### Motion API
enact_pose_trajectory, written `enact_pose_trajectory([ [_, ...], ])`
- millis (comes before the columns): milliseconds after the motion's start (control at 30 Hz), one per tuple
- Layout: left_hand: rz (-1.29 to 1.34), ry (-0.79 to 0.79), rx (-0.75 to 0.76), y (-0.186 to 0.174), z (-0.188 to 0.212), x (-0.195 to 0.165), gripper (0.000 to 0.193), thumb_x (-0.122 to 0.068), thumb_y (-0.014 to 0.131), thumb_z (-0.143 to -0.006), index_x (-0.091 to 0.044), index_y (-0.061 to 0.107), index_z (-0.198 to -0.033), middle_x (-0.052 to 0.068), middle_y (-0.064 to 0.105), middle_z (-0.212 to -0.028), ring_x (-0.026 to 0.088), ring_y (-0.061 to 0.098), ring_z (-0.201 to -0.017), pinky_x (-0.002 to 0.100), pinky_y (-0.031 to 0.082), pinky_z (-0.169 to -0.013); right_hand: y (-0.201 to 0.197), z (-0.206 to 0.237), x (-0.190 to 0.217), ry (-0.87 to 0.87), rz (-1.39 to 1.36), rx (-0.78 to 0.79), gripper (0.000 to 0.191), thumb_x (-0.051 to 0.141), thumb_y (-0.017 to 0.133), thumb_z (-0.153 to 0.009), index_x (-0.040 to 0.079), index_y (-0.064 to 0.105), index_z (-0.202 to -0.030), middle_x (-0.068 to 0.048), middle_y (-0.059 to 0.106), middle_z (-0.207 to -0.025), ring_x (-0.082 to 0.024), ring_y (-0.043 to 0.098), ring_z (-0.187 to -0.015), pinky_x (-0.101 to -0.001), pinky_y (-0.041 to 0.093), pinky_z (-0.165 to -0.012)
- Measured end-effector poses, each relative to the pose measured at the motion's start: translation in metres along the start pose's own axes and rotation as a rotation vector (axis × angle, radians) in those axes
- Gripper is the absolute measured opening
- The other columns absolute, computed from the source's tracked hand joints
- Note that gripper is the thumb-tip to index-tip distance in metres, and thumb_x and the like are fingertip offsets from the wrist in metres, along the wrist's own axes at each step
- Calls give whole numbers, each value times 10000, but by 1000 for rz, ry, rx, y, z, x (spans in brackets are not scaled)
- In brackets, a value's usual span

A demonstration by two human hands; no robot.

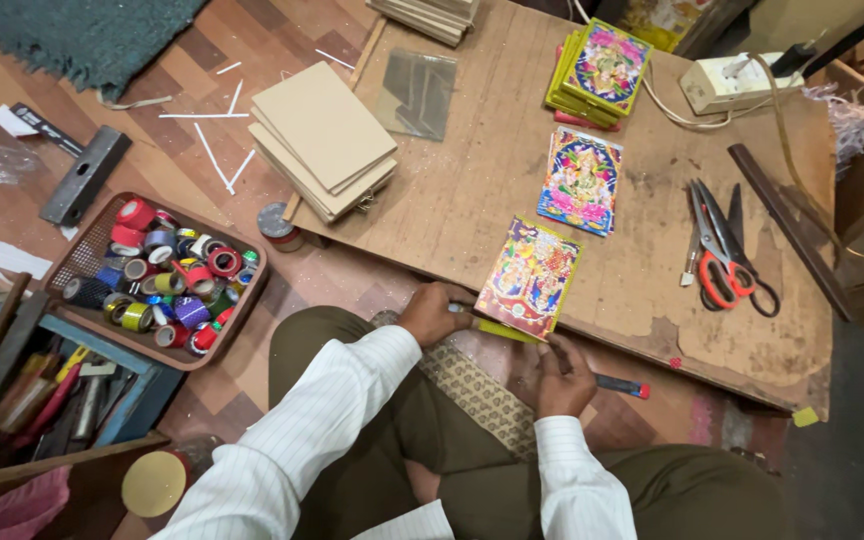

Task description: The person sits on the floor at a low table and applies yellow decorative tape along the edges of colorful printed cards, pressing the tape down with their fingers and stacking finished cards with a pile of similar cards.

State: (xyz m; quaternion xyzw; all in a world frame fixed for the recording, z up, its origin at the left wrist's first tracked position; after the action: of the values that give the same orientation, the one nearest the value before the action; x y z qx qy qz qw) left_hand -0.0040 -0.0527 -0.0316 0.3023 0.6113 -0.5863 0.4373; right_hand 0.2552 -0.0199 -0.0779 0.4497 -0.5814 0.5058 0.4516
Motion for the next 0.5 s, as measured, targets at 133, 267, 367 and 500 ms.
enact_pose_trajectory([
  [133, 51, 6, 1, 1, -2, 1, 359, -233, 814, -746, -50, 791, -1054, 171, 775, -1006, 288, 769, -930, 365, 576, -853, -2, -7, -6, -10, -78, -7, 154, -52, 758, -886, -41, 753, -1039, -65, 743, -924, -113, 657, -787, -257, 560, -685],
  [267, 14, 118, -53, 1, -4, 0, 288, -246, 812, -787, -21, 799, -966, 190, 771, -967, 306, 752, -904, 378, 571, -829, -2, -8, -9, 37, -110, -4, 123, -55, 746, -883, -36, 738, -1004, -51, 730, -891, -94, 640, -760, -268, 560, -656],
  [367, 65, 69, -29, 1, -5, 1, 275, -247, 791, -802, -16, 788, -950, 186, 772, -930, 289, 766, -864, 376, 578, -799, -1, -8, -9, -32, -138, 28, 97, -61, 726, -899, -37, 713, -992, -46, 729, -900, -89, 656, -797, -250, 556, -701],
  [500, 42, 102, -42, -1, -7, -2, 261, -238, 794, -801, -13, 791, -933, 179, 770, -891, 285, 765, -831, 376, 577, -780, -1, -12, -11, -7, -130, 29, 92, -60, 739, -899, -36, 717, -985, -54, 736, -892, -94, 659, -793, -246, 551, -709],
])
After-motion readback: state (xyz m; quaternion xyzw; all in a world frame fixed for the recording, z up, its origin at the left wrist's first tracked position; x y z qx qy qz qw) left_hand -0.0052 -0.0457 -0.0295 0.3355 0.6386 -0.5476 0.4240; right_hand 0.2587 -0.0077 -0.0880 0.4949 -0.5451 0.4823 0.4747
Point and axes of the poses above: each hand's wrist, its own z-axis away from the middle knuckle, its own y-axis out of the palm, x = y × z, the point moved 2 cm from there along -z, towards the middle knuckle
